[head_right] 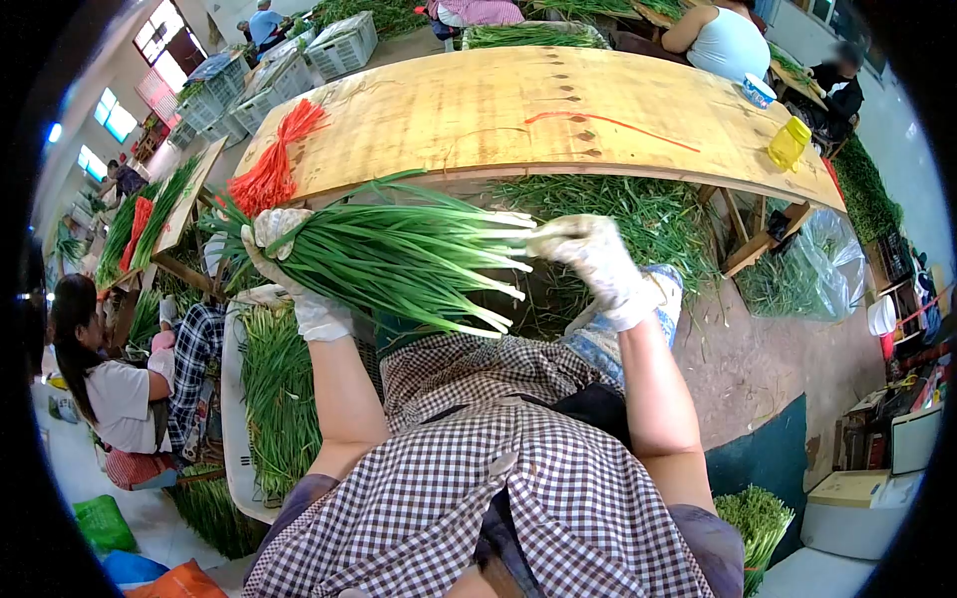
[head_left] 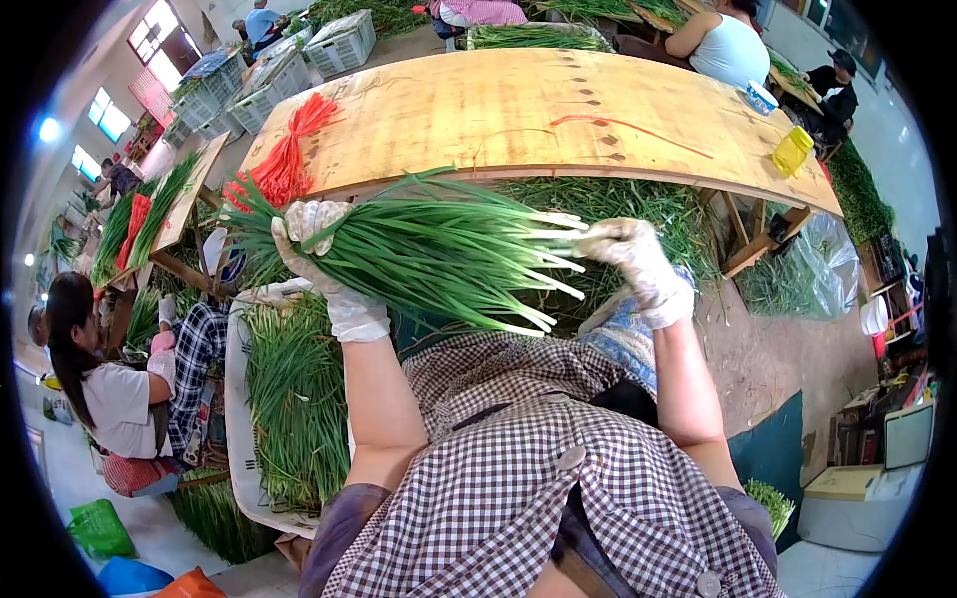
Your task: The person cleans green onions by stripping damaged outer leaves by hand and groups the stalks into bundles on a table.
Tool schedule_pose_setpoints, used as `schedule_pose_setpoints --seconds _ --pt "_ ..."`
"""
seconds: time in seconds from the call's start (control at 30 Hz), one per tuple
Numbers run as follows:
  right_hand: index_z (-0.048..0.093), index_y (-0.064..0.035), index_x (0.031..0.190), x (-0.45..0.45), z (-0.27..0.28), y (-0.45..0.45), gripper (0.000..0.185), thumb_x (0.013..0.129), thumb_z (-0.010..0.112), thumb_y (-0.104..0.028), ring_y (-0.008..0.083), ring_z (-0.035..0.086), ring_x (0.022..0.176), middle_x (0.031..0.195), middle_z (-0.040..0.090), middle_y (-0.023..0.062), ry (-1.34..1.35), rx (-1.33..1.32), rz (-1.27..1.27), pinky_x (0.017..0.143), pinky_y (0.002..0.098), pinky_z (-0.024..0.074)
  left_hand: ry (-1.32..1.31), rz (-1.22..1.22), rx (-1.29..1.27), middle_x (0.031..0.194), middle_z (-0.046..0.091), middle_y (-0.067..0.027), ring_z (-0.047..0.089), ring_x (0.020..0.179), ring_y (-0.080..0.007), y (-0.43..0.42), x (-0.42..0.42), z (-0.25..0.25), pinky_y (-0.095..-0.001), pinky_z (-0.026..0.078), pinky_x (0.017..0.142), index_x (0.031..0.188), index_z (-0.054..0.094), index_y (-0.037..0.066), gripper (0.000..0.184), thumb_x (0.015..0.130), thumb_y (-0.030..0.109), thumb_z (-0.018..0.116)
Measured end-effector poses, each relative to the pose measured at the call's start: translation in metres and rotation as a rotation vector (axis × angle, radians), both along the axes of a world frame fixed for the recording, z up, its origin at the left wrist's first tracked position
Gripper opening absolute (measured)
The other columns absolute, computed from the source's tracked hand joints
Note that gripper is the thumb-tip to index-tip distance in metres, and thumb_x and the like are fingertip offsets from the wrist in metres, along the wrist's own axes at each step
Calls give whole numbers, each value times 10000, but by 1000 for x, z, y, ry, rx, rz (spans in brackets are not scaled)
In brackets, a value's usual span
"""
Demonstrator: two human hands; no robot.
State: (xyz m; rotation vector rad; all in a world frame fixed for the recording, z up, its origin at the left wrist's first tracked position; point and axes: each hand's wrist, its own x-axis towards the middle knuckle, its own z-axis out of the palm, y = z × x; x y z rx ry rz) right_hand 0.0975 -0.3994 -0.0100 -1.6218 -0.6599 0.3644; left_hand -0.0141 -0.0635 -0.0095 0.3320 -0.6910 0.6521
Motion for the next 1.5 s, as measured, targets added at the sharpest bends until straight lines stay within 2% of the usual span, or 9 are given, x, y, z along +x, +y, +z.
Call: schedule_pose_setpoints --seconds 0.13,0.3,0.4,0.53,0.67,0.83,0.97,1.1,1.5 --pt "706 -15 953 55 -32 -39 198 766 724 -77 148 635 960 1032 696 83 -146 -119 -545 876 260 488 75 115 -84 514 431 68 426 453 -64 9 -10 1 -240 401 529 625 417 167 367 955 312 491" --pt "602 -34 1210 2 21 -8 432 803 720 -115 147 576 1102 1191 636 80 -45 171 -79 992 295 431 -57 -19 -29 482 440 75 448 424 -55 -3 -5 6 -236 398 516 612 429 178 364 940 313 511" --pt "655 -61 1138 -18 30 12 387 778 742 -172 152 619 1012 1123 670 61 -128 167 -32 973 307 436 -46 12 4 480 442 75 438 420 -48 -5 -5 6 -232 389 516 617 432 175 363 938 329 503" --pt "723 -93 916 -19 14 33 168 775 725 -185 190 647 869 868 686 43 -1026 -156 -189 922 325 444 -105 -19 32 477 431 78 415 413 -39 -6 -6 8 -217 371 507 617 434 172 360 932 334 500" --pt "690 -6 893 -7 12 18 166 888 640 -164 133 632 832 898 699 77 -138 218 -109 794 262 502 -101 -5 7 483 416 78 404 429 -41 -7 -13 8 -212 369 493 614 438 162 359 920 331 522" --pt "681 7 924 3 21 -6 286 896 644 -275 127 637 756 888 705 95 1 -120 -290 766 252 503 -107 -9 -58 509 413 66 400 445 -50 -13 -18 11 -222 378 498 613 433 152 346 902 295 558" --pt "651 22 1110 -8 4 11 363 829 722 -195 104 608 926 1012 692 88 125 -58 59 848 244 478 -110 24 54 505 420 95 400 452 -27 -12 -16 10 -193 367 518 611 413 185 332 891 255 576" --pt "682 23 1029 -11 -9 32 240 800 700 -50 110 629 847 952 701 76 284 143 125 802 247 504 -161 -28 21 493 403 65 390 416 -40 -12 -14 6 -212 354 470 597 427 151 356 904 275 557" --pt "671 17 1021 -22 -15 44 214 856 674 -119 107 629 850 953 698 70 258 213 38 786 244 501 -112 -35 65 451 392 88 373 387 -27 -21 -9 6 -195 355 478 590 407 165 358 912 254 536"
